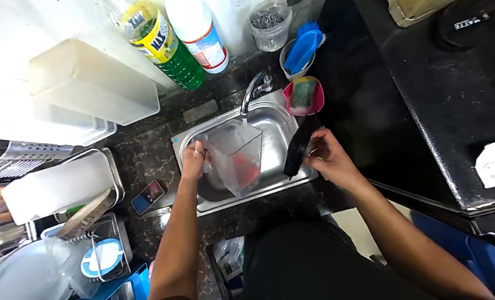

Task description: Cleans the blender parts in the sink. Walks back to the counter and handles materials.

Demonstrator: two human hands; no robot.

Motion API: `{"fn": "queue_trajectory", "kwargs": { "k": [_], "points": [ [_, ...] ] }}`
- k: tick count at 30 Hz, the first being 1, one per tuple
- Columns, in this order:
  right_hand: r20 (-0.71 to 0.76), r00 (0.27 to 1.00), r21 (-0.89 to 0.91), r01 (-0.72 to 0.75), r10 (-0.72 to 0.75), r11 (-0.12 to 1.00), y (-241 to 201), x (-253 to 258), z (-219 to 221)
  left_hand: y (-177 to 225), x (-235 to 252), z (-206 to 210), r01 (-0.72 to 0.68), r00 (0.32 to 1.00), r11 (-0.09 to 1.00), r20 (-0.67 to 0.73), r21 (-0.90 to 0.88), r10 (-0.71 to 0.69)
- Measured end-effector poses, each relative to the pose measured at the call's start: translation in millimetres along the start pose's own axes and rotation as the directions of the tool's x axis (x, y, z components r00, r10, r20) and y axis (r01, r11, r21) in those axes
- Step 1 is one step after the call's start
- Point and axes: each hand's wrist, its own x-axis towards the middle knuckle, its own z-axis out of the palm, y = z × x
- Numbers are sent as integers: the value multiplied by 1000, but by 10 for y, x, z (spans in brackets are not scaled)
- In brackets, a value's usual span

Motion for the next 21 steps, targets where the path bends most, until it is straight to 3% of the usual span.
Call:
{"fn": "queue_trajectory", "kwargs": {
  "k": [3,6,10,13,16,19,21],
  "points": [
    [-40,999,5,15,-15,1000,-44,-118,-25,-146,257,200,115,993,974,55,-193,-107],
    [-93,995,-5,42,-43,999,-89,-268,-35,-239,532,429,191,969,928,215,-319,-126],
    [-141,988,4,67,-66,998,-112,-433,-6,-277,759,839,313,919,900,335,-304,-207],
    [-152,986,-3,66,-66,998,-103,-503,20,-291,813,914,307,906,911,379,-276,-191],
    [-151,986,-1,66,-65,998,-82,-542,21,-164,614,677,272,895,939,415,-209,-167],
    [-142,988,16,68,-65,998,-52,-538,15,186,158,456,281,795,952,586,-124,-158],
    [-137,989,20,64,-61,998,-40,-511,33,390,-246,618,318,736,942,654,-105,-175]
  ]
}}
